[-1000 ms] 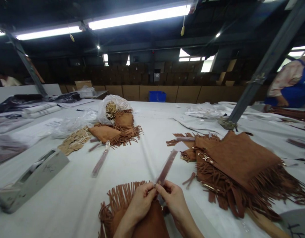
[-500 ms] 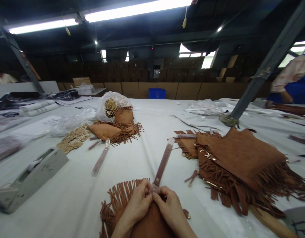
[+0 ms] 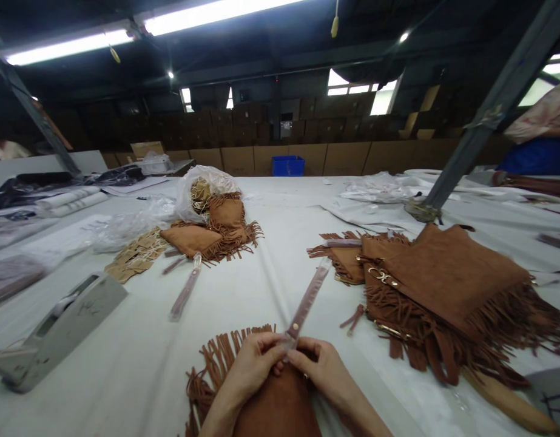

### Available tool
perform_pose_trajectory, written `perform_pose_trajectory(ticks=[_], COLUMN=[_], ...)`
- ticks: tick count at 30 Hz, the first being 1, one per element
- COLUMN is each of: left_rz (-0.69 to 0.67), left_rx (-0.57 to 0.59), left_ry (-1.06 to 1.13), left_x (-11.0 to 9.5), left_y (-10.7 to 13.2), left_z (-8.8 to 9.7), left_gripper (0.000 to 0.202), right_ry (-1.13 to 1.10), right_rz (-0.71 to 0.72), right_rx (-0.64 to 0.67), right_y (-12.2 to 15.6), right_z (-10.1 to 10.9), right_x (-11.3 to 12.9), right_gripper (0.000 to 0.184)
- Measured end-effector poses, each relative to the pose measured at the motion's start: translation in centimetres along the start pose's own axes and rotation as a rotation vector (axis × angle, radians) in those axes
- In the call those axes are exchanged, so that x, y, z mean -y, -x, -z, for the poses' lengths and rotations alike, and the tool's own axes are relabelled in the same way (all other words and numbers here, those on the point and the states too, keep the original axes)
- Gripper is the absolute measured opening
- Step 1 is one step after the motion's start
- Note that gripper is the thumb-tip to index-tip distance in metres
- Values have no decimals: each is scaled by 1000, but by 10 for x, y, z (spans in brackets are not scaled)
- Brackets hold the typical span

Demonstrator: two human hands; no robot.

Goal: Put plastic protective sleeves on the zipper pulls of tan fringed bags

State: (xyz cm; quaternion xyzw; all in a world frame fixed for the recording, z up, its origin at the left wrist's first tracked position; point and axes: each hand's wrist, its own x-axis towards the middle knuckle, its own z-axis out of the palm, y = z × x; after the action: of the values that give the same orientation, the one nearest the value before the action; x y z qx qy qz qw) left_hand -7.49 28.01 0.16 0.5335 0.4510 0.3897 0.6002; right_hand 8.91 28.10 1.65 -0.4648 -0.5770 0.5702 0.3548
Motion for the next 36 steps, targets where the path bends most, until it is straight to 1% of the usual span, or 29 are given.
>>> perform_pose_trajectory(ticks=[1, 2, 3, 5, 7, 8, 9, 11, 12, 13, 14, 15, 16, 17, 18, 20, 22, 24, 26, 28, 32, 34, 36], left_rz=[-6, -10, -14, -22, -43, -64, -85, -84, -47, 18, 110, 210, 299, 359, 389, 361, 293, 249, 224, 214, 194, 176, 161], left_rx=[-6, -13, -19, -25, -30, -53, -108, -298, -384, -427, -410, -342, -244, -151, -82, -12, 18, 10, -50, -113, -150, -178, -215], left_ry=[-36, -72, -107, -159, -198, -223, -248, -240, -181, -78, 57, 210, 358, 489, 596, 723, 749, 714, 660, 620, 585, 570, 562], left_x=[-1, -1, -1, -2, -4, -5, -6, -8, -8, -8, -8, -7, -7, -7, -8, -10, -11, -11, -9, -5, 1, 3, 4], left_y=[1, 2, 3, 4, 3, 3, 5, 14, 23, 34, 48, 63, 79, 93, 107, 127, 139, 148, 155, 164, 177, 178, 175], left_z=[-1, -3, -4, -5, -3, 0, 3, 8, 8, 8, 5, 0, -5, -12, -18, -29, -38, -45, -54, -64, -78, -80, -79], left_gripper=[20, 19, 19, 17, 17, 17, 16, 17, 20, 25, 32, 39, 45, 49, 52, 52, 44, 35, 31, 31, 33, 34, 36], right_ry=[-88, -167, -232, -296, -265, -231, -200, -163, -139, -95, -27, 56, 137, 204, 252, 288, 330, 431, 554, 640, 676, 676, 674], right_rz=[-73, -133, -167, -144, -78, -63, -58, -37, 1, 61, 137, 213, 275, 318, 346, 387, 471, 616, 774, 891, 1000, 1019, 1023], right_rx=[-35, -96, -161, -253, -316, -350, -387, -461, -485, -493, -491, -476, -452, -425, -398, -349, -303, -269, -248, -242, -286, -306, -292], right_y=[-1, -2, -3, -4, -3, -1, 1, 10, 17, 25, 33, 44, 55, 67, 80, 106, 132, 153, 168, 179, 190, 193, 196], right_z=[5, 8, 11, 12, 10, 8, 6, 1, -2, -6, -12, -19, -27, -36, -45, -63, -76, -82, -83, -83, -85, -87, -87], right_x=[1, 1, 1, 1, 4, 6, 8, 12, 13, 13, 11, 8, 4, -2, -7, -18, -25, -31, -35, -40, -46, -46, -45], right_gripper=[29, 37, 44, 50, 50, 51, 51, 53, 51, 47, 42, 37, 32, 30, 30, 29, 25, 25, 30, 34, 37, 38, 43])
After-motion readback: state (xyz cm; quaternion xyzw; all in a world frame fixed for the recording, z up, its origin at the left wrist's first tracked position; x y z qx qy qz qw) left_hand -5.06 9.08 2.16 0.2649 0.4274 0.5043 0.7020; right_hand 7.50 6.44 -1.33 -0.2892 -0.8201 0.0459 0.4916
